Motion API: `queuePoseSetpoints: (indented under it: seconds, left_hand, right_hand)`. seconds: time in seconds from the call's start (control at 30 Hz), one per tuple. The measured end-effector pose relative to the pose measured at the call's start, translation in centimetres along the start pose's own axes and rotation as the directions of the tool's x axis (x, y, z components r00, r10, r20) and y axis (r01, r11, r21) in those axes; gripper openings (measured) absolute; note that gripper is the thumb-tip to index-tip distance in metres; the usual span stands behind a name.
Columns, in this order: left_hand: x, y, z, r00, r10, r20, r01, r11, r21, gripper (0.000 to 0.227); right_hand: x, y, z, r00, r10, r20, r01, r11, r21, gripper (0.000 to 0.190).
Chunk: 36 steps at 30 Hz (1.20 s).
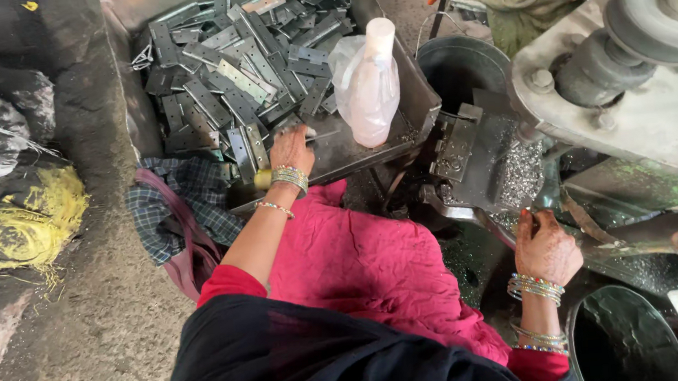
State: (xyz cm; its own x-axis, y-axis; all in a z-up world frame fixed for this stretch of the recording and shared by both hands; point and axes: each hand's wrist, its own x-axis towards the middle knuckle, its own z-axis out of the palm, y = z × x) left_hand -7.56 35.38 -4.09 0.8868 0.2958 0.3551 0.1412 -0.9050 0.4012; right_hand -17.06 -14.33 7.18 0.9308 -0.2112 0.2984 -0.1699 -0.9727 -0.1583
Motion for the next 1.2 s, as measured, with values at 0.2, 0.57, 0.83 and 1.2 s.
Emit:
queuePoseSetpoints:
  seconds: [0.2, 0.57, 0.83, 1.2]
  left_hand:
    - [1.3, 4.4, -5.4, 0.996, 0.077, 0.044, -0.077, 0.997, -0.012, 0.028]
    - [-10.7, 29.0, 2.1, 0.779, 0.606, 0.160, -0.604, 0.794, -0.064, 0.041]
    - [-12.6, 31.2, 12.7, 0.685, 0.703, 0.192, -0.629, 0.703, -0.333, 0.081]
    - [-9.2, 31.1, 8.5, 0.735, 0.593, 0.330, -0.624, 0.781, -0.014, 0.046]
  right_hand:
    - [-0.6, -0.4, -0.5, 1.000, -0.003, 0.004, 0.003, 1.000, -0.014, 0.036]
    - [-0.3, -0.8, -1.3, 1.000, -0.012, -0.004, 0.012, 0.998, 0.064, 0.034]
    - [0.0, -1.2, -2.6, 0.988, 0.066, 0.140, -0.083, 0.989, 0.121, 0.039]
    - [-5.6, 2.8, 4.9, 0.929, 0.050, 0.367, -0.054, 0.999, 0.001, 0.050]
